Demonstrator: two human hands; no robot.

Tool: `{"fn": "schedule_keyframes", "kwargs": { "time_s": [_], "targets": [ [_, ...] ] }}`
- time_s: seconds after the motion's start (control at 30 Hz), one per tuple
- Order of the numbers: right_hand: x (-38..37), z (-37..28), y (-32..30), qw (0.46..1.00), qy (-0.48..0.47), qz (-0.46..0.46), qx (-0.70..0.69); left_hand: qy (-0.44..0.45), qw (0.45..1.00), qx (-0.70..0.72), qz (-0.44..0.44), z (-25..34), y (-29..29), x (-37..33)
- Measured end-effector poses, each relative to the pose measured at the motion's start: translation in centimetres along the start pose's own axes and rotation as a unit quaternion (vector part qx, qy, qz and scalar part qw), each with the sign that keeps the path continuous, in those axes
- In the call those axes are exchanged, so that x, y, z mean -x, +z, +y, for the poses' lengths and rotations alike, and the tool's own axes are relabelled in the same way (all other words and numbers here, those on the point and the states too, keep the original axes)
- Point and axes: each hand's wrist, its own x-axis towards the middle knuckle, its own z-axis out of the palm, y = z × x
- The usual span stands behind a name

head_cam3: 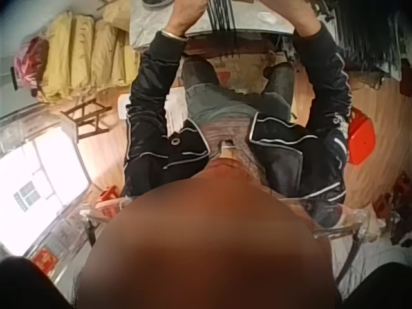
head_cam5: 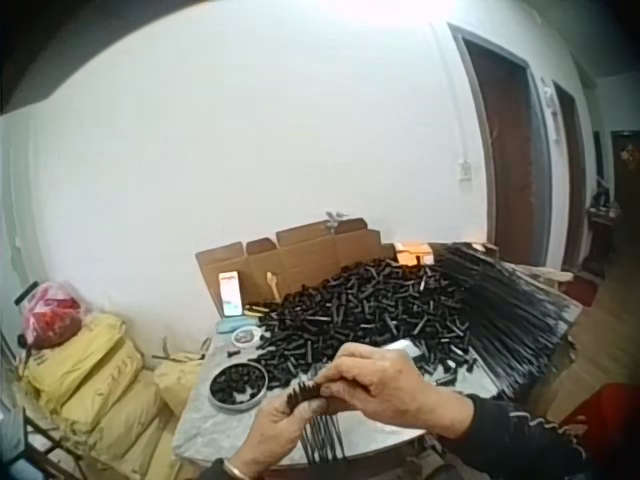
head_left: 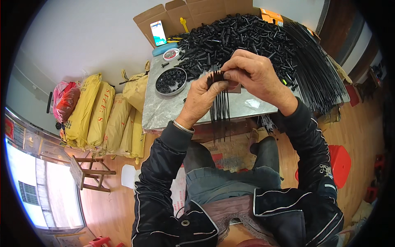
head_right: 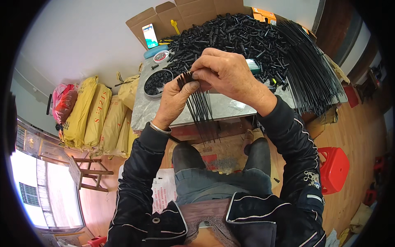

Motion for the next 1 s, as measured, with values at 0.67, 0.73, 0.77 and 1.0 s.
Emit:
{"fn": "schedule_keyframes", "kwargs": {
  "time_s": [0.67, 0.73, 0.77, 1.0],
  "targets": [
    [0.6, 0.0, 0.1, 0.999, 0.008, 0.028, -0.024, -0.007, 0.995, -0.1, -0.031, -0.1, -0.2, -0.2],
    [0.3, -0.2, -0.4, 1.0, -0.006, 0.014, -0.005, -0.008, 0.992, -0.118, -0.04, 0.4, -0.2, -0.4],
    [0.1, -0.4, -0.7, 1.0, -0.001, -0.006, 0.013, -0.009, 0.989, -0.136, -0.049, 0.6, -0.2, -0.4],
    [1.1, 0.2, 0.9, 0.976, 0.125, -0.01, -0.178, -0.006, 0.988, -0.147, -0.044, 0.0, -0.9, -0.2]
  ]
}}
